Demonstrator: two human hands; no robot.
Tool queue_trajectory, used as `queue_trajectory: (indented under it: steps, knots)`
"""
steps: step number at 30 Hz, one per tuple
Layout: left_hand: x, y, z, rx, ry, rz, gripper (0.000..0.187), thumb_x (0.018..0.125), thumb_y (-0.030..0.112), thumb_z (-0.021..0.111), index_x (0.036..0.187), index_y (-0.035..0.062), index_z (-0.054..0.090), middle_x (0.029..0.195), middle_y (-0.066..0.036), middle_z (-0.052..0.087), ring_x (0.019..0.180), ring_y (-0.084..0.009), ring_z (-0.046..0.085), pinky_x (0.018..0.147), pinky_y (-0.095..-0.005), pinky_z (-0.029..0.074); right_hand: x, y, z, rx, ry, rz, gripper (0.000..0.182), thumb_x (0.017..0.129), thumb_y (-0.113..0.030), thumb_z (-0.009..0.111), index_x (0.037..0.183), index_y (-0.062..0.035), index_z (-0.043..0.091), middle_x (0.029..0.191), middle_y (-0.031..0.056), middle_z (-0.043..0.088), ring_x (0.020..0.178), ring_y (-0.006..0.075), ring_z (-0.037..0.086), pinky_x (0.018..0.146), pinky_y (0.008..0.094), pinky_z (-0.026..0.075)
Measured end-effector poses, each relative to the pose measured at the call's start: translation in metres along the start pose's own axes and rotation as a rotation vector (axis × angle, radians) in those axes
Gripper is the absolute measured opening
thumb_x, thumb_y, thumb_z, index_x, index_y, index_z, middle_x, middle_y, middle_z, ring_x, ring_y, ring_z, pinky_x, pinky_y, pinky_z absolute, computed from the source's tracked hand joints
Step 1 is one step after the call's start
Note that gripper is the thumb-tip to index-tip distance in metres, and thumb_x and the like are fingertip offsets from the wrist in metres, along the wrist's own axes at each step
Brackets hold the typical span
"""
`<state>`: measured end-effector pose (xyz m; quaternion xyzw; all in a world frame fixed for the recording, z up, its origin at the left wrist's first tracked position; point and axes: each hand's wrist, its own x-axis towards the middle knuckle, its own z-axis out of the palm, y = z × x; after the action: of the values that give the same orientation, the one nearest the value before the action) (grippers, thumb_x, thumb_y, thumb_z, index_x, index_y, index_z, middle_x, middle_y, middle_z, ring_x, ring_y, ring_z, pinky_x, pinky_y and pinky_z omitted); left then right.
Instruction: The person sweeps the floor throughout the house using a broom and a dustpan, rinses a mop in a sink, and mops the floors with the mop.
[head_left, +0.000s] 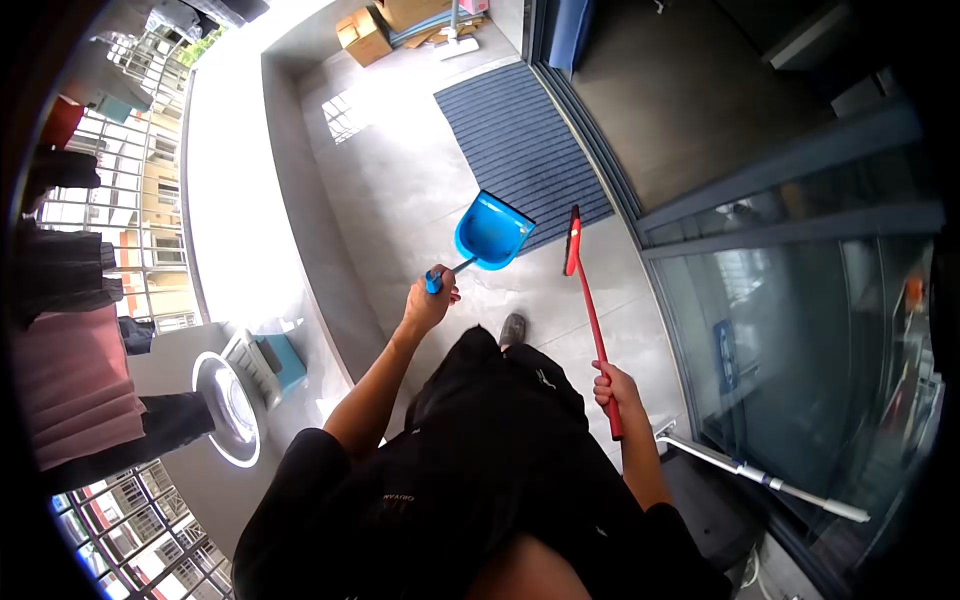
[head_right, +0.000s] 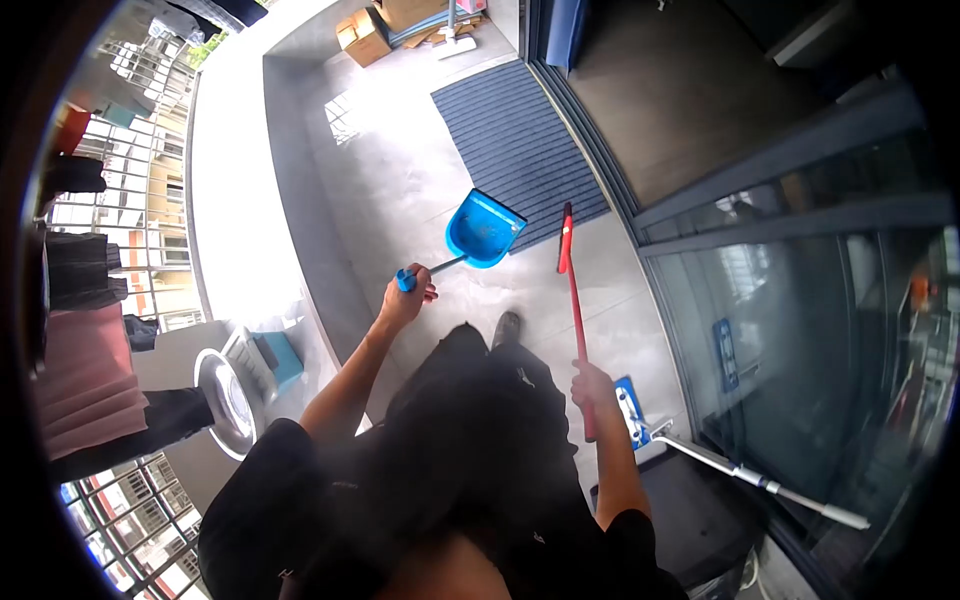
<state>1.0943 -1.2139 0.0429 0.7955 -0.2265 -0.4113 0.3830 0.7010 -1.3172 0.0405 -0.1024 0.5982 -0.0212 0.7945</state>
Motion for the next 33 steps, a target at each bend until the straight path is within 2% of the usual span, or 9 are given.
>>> queue_trajectory:
  steps: [6,9,18,20,21,26,27,28,33]
  knots:
    - [0.125,0.065,-0.006,-0.093,-0.032,-0.009,0.030,0.096,0.027,0.043,0.090,0.0003,0.056,0.073,-0.010,0.065,0.067,-0.0172,0.068,0.061,-0.0287,0.053,0.031,-0.121,0.054,0.125,-0.117,0.028,0.025,0.098,-0.024,0.046,0.115,-0.0063,0.048,0.057,-0.0054,0.035,0.040,0.0031,0.029,0.035,0.0188,0.026]
    - [0.207,0.083,0.000,-0.075,-0.103,0.016,0.031,0.096,0.028,0.045,0.092,-0.0002,0.057,0.073,-0.011,0.065,0.067,-0.0180,0.068,0.061,-0.0287,0.053,0.041,-0.161,0.090,0.099,-0.035,-0.056,0.027,0.098,-0.024,0.044,0.118,-0.0060,0.047,0.058,-0.0050,0.035,0.041,0.0034,0.029,0.036,0.0193,0.027]
    - [0.415,0.238,0.052,0.140,-0.311,0.157,0.033,0.096,0.032,0.044,0.094,0.0027,0.057,0.069,-0.009,0.065,0.067,-0.0186,0.068,0.061,-0.0314,0.052,0.057,-0.329,0.174,0.145,0.181,-0.132,0.026,0.097,-0.024,0.042,0.119,-0.0095,0.049,0.057,-0.0043,0.036,0.041,0.0051,0.030,0.037,0.0217,0.026]
    - [0.449,0.267,0.073,0.176,-0.364,0.200,0.034,0.097,0.034,0.044,0.095,0.0029,0.057,0.066,-0.008,0.064,0.066,-0.0183,0.068,0.061,-0.0317,0.052,0.058,-0.358,0.175,0.188,0.196,-0.167,0.026,0.097,-0.023,0.043,0.118,-0.0101,0.050,0.057,-0.0041,0.036,0.040,0.0056,0.030,0.037,0.0223,0.027]
    - [0.473,0.278,0.086,0.204,-0.384,0.308,0.035,0.097,0.036,0.044,0.093,0.0031,0.055,0.061,-0.008,0.061,0.064,-0.0184,0.067,0.057,-0.0325,0.051,0.060,-0.376,0.175,0.203,0.194,-0.172,0.026,0.097,-0.023,0.043,0.118,-0.0099,0.050,0.057,-0.0041,0.036,0.040,0.0057,0.031,0.037,0.0223,0.027]
    - [0.567,0.363,0.156,0.177,-0.446,0.299,0.036,0.097,0.034,0.043,0.088,0.0014,0.055,0.060,-0.009,0.062,0.060,-0.0176,0.066,0.055,-0.0315,0.050,0.096,-0.471,0.160,0.259,0.174,-0.286,0.026,0.095,-0.018,0.044,0.118,-0.0092,0.050,0.057,-0.0039,0.037,0.040,0.0056,0.031,0.037,0.0223,0.028]
    - [0.583,0.379,0.171,0.200,-0.446,0.320,0.036,0.097,0.033,0.043,0.088,0.0010,0.055,0.060,-0.009,0.062,0.060,-0.0174,0.066,0.055,-0.0312,0.050,0.112,-0.490,0.147,0.255,0.162,-0.297,0.022,0.093,-0.026,0.048,0.108,-0.0103,0.053,0.058,-0.0028,0.039,0.040,0.0093,0.035,0.038,0.0261,0.033]
    - [0.601,0.400,0.188,0.163,-0.453,0.312,0.035,0.097,0.033,0.043,0.088,0.0008,0.055,0.060,-0.009,0.062,0.060,-0.0172,0.066,0.055,-0.0308,0.051,0.123,-0.516,0.136,0.291,0.117,-0.277,0.021,0.093,-0.025,0.048,0.107,-0.0105,0.052,0.059,-0.0028,0.040,0.042,0.0092,0.036,0.039,0.0260,0.034]
    - [0.667,0.479,0.245,0.094,-0.509,0.323,0.033,0.097,0.031,0.045,0.089,0.0001,0.055,0.067,-0.010,0.064,0.062,-0.0165,0.066,0.056,-0.0282,0.051,0.133,-0.637,0.108,0.368,0.126,-0.334,0.015,0.091,-0.028,0.054,0.090,-0.0130,0.052,0.061,-0.0037,0.042,0.045,0.0073,0.038,0.040,0.0241,0.033]
